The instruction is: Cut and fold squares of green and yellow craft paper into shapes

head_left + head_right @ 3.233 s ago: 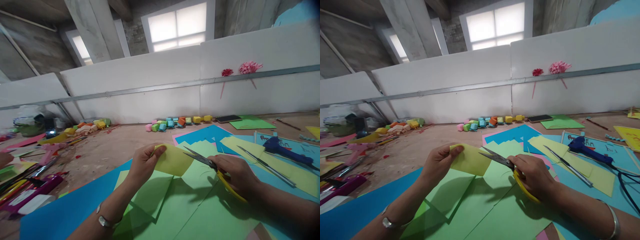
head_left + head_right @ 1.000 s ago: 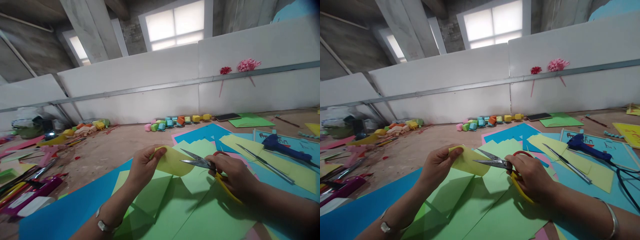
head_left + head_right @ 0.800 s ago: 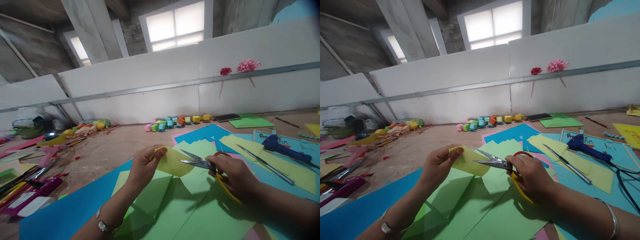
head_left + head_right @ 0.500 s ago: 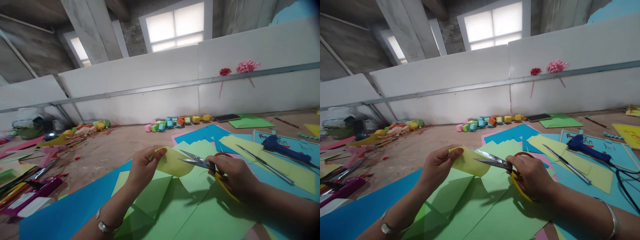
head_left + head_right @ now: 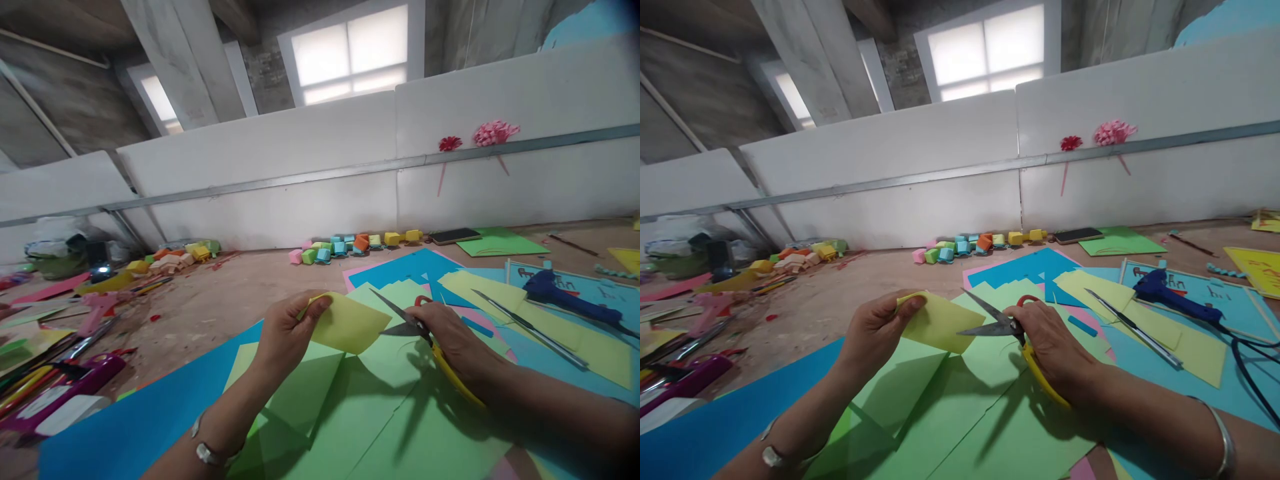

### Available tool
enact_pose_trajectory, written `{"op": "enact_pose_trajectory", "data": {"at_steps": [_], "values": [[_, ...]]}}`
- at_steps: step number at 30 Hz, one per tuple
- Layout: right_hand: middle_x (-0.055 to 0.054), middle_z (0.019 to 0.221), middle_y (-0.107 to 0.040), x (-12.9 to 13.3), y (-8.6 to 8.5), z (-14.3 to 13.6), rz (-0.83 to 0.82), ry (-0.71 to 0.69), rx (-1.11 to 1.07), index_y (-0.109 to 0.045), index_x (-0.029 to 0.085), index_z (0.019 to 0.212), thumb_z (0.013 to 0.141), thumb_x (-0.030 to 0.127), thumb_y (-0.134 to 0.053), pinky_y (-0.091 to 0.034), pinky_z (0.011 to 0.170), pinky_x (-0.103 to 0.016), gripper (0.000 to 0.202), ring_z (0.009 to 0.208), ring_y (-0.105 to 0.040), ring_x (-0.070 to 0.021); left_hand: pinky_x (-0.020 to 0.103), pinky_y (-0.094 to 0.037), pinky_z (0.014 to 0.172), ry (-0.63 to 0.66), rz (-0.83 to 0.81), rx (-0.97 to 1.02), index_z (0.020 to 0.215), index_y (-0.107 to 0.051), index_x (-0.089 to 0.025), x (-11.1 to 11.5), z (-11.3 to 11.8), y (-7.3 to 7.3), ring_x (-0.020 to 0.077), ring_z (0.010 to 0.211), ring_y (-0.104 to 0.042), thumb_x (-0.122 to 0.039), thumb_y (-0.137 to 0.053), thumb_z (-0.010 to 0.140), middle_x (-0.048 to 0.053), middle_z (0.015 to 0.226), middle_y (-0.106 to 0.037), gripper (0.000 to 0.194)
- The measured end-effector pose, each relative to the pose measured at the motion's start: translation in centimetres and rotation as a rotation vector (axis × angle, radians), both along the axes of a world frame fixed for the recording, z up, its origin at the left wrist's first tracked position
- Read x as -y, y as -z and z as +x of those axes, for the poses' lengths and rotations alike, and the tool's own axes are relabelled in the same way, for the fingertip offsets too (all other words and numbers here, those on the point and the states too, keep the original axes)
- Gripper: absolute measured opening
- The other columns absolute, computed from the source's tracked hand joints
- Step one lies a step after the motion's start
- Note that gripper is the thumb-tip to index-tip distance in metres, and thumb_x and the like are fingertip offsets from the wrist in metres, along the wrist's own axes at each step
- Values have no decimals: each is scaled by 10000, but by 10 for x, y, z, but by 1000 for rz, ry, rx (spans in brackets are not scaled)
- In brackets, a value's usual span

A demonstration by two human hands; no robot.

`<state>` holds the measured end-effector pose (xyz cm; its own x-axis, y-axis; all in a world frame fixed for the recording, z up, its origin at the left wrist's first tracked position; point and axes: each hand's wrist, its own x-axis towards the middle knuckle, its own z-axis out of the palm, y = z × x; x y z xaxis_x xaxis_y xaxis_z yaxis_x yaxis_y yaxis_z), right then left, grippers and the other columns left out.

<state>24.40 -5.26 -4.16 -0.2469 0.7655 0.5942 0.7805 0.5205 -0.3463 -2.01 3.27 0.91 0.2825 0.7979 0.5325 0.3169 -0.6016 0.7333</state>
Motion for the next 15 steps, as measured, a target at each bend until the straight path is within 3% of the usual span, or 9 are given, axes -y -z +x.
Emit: {"op": "enact_pose_trajectory", "data": {"at_steps": [15], "values": [[-28,757,-600,4,-4,3,-2,-47,32,-573,191,1085,866,247,-533,-405,600,-282,229,681,-533,-169,220,-454,528,-8,21,-9,832,-755,-162,1,0,-1,158,638,-615,-415,-587,824,40,725,-727,303]]}}
